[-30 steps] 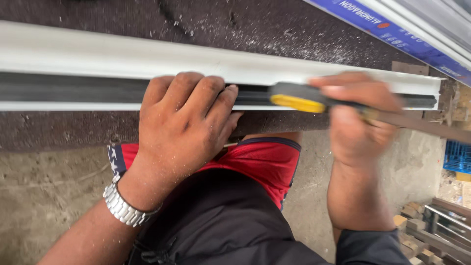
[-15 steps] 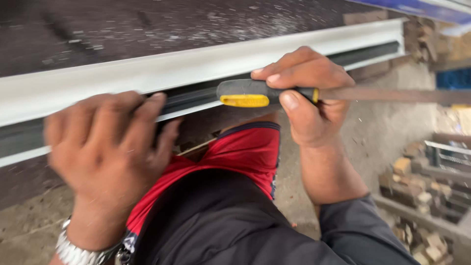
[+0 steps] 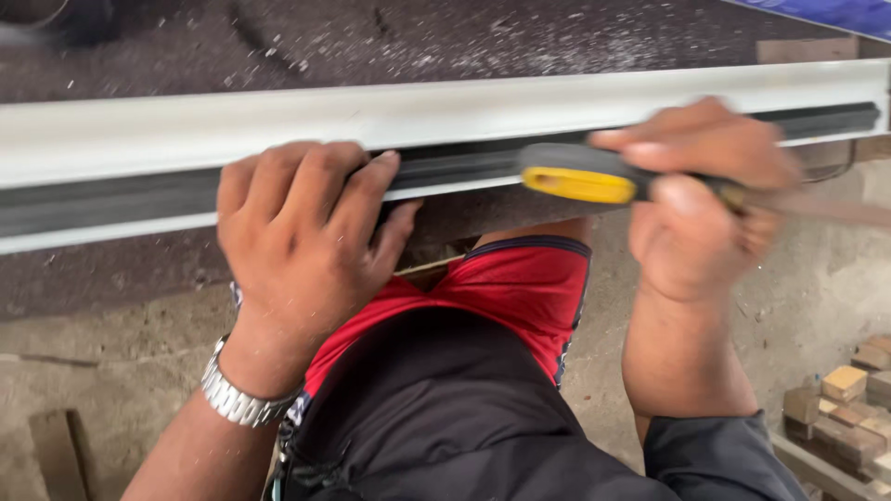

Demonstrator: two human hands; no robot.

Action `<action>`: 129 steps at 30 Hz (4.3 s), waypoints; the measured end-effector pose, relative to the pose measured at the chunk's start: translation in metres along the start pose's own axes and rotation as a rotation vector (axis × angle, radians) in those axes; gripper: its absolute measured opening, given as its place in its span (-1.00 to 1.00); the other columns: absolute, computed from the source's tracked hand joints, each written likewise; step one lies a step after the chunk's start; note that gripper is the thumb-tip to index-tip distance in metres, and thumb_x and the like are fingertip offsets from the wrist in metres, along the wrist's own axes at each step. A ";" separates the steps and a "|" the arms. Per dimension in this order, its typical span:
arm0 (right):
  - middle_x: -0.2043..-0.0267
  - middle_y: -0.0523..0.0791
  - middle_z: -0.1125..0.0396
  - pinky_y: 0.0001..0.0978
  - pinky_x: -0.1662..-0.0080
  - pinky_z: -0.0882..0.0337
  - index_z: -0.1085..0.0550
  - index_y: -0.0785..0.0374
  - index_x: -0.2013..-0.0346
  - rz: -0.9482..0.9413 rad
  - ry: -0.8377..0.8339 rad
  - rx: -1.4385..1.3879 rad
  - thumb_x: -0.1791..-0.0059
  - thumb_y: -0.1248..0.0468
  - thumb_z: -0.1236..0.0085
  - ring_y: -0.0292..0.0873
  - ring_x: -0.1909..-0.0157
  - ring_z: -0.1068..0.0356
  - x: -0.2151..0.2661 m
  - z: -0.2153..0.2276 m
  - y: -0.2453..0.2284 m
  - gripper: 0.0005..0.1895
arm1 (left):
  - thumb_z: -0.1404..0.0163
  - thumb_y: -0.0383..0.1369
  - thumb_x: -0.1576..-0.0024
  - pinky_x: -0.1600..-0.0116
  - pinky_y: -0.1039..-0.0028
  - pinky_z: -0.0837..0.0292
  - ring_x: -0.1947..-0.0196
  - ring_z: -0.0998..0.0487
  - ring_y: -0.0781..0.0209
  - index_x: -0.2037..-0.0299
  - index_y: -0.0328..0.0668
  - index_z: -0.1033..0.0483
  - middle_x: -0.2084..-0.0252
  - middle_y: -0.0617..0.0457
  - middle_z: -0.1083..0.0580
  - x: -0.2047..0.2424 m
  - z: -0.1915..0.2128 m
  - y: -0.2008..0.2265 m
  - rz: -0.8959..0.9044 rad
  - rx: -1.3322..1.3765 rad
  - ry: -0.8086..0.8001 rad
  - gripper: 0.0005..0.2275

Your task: The person inserts a black rubber seal into a white aluminum profile and uses a screwdriver to tap it flush along the length. The work is performed on a workbench with other profiles and tools nearby.

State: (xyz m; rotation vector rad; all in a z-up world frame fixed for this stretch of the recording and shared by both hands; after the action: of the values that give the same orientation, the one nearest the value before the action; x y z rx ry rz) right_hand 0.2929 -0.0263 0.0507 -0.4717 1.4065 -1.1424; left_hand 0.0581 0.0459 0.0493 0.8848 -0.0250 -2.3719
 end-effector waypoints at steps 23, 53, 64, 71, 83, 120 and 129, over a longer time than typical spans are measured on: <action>0.15 -0.03 -0.45 -0.48 0.22 -0.56 -0.52 0.30 0.19 0.023 -0.045 -0.055 -0.07 0.30 -0.05 -0.25 0.29 -0.50 -0.017 -0.047 -0.013 -0.86 | -0.31 -0.33 0.01 0.00 0.32 -0.39 0.07 -0.50 0.16 0.06 -0.12 -0.61 0.10 0.12 -0.47 0.002 0.009 -0.005 0.015 0.060 0.006 -0.69; 0.29 -0.02 -0.45 -0.45 0.32 -0.34 -0.55 0.32 0.12 -0.071 -0.405 0.082 -0.03 0.23 -0.24 -0.22 0.39 -0.39 -0.033 -0.066 0.008 -0.78 | -0.30 -0.23 -0.19 -0.14 0.42 -0.24 0.03 -0.44 0.30 0.05 0.05 -0.72 0.10 0.31 -0.47 0.066 0.040 -0.081 0.017 -0.151 0.086 -0.83; 0.46 -0.03 -0.39 -0.42 0.41 -0.25 -0.57 0.32 0.20 -0.195 -0.244 0.029 -0.10 0.27 -0.19 -0.22 0.51 -0.27 -0.024 -0.029 0.029 -0.85 | -0.23 -0.24 -0.16 -0.17 0.44 -0.24 0.01 -0.45 0.32 0.03 0.05 -0.71 0.08 0.33 -0.48 0.069 0.041 -0.080 0.034 -0.137 0.077 -0.80; 0.36 -0.06 -0.45 -0.49 0.50 -0.35 -0.56 0.20 0.17 -0.115 -0.252 -0.359 -0.02 0.08 -0.25 -0.26 0.45 -0.35 -0.027 -0.035 0.011 -0.74 | -0.29 -0.21 -0.17 -0.13 0.40 -0.25 0.05 -0.46 0.30 0.08 0.04 -0.72 0.12 0.30 -0.49 0.068 0.041 -0.079 0.019 -0.130 0.073 -0.82; 0.38 -0.01 -0.42 -0.46 0.30 -0.29 -0.53 0.41 0.14 -0.131 -0.272 -0.091 -0.03 0.19 -0.20 -0.26 0.42 -0.31 -0.032 -0.043 0.021 -0.71 | -0.30 -0.18 -0.19 -0.12 0.40 -0.26 0.07 -0.47 0.31 0.08 0.06 -0.72 0.13 0.30 -0.50 0.060 0.045 -0.080 0.021 -0.159 0.090 -0.83; 0.40 -0.10 -0.37 -0.44 0.38 -0.29 -0.55 0.18 0.13 -0.093 -0.269 -0.277 -0.05 0.12 -0.13 -0.33 0.44 -0.31 -0.042 -0.097 -0.009 -0.77 | -0.34 -0.29 -0.05 0.02 0.37 -0.30 0.13 -0.52 0.28 0.19 -0.03 -0.70 0.19 0.28 -0.53 0.046 0.063 -0.077 0.041 -0.046 0.145 -0.83; 0.38 -0.09 -0.40 -0.46 0.45 -0.29 -0.53 0.29 0.23 -0.194 -0.250 -0.005 0.00 0.33 -0.06 -0.26 0.44 -0.33 -0.042 -0.100 0.010 -0.87 | -0.34 -0.27 -0.13 -0.01 0.37 -0.29 0.07 -0.51 0.30 0.13 -0.02 -0.69 0.13 0.27 -0.51 0.050 0.062 -0.077 0.038 -0.048 0.150 -0.83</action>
State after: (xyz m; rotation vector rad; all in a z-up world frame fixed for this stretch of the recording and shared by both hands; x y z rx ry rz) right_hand 0.2133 0.0480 0.0458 -0.7414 1.1653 -1.1892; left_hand -0.0497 0.0703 0.0517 1.0277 0.0745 -2.2554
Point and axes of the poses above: each hand's wrist, its own x-axis away from the middle knuckle, its own z-axis out of the back of the hand, y = z × x, the point moved 10 cm from there along -x, towards the middle knuckle
